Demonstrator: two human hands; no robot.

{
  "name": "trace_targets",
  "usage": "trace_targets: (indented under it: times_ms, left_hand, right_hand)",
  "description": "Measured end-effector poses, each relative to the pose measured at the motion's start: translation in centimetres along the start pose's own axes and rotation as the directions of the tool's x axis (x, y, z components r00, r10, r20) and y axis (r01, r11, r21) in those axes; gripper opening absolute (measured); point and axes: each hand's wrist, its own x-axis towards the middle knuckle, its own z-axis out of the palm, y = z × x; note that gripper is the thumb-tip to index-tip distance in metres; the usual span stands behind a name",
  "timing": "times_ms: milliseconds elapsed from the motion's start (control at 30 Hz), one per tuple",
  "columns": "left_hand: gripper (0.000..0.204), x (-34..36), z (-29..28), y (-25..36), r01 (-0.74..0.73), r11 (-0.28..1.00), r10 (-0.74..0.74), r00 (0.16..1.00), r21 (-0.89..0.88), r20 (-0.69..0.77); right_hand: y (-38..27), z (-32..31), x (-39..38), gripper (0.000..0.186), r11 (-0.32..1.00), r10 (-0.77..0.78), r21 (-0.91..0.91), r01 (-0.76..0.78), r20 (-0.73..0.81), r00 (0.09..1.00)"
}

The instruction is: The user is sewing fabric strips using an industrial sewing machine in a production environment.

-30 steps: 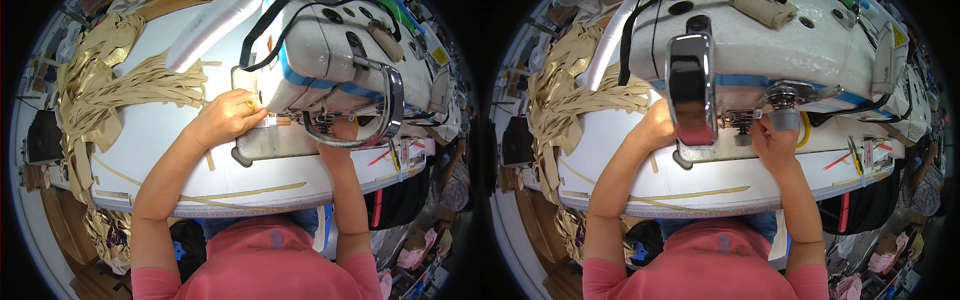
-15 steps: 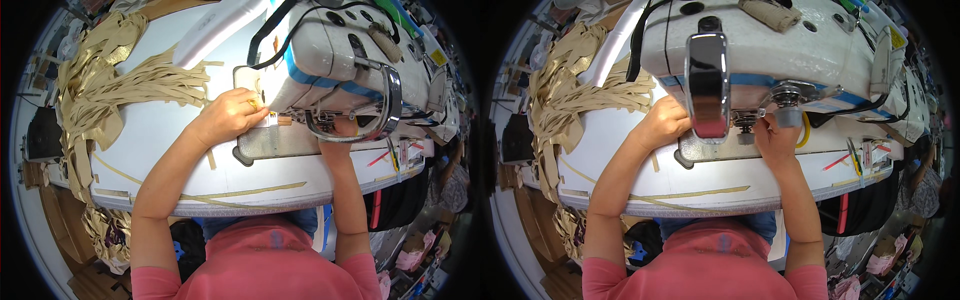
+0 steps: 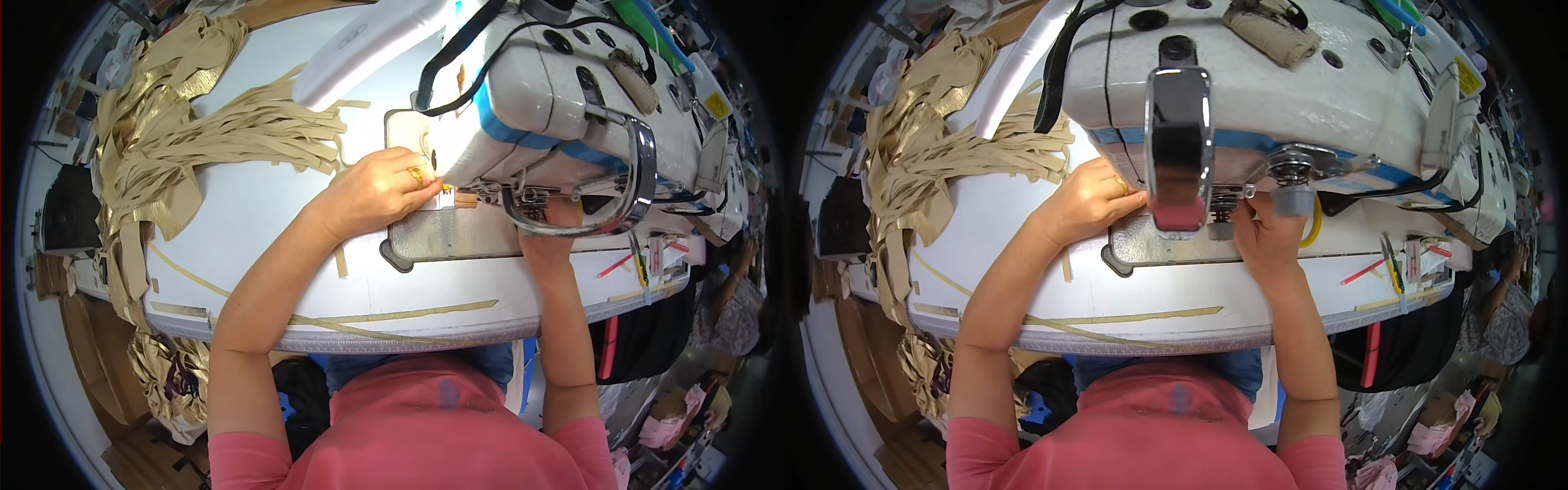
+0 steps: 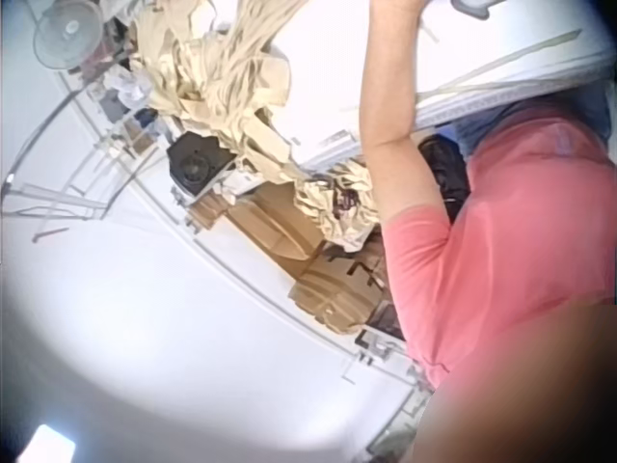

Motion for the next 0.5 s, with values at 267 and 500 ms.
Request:
trace_targets:
  times_ms: [267,500]
  left_hand:
    - [0.008,0.2,-0.44,-0.02,0.005,0.999,-0.007,0.999,0.033,0.054]
    - [0.011,0.09,-0.22,-0.72,0.008,1.0,-0.009,0.999,0.026,0.04]
  right_hand:
    - [0.26,0.1,-0.23,0.02,1.0,-0.004,-0.005,0.003,-0.031,1.0]
    - [-0.23,-0.11,-0.16,0.015,0.972,0.184,0.135,-0.19,0.058,0.981]
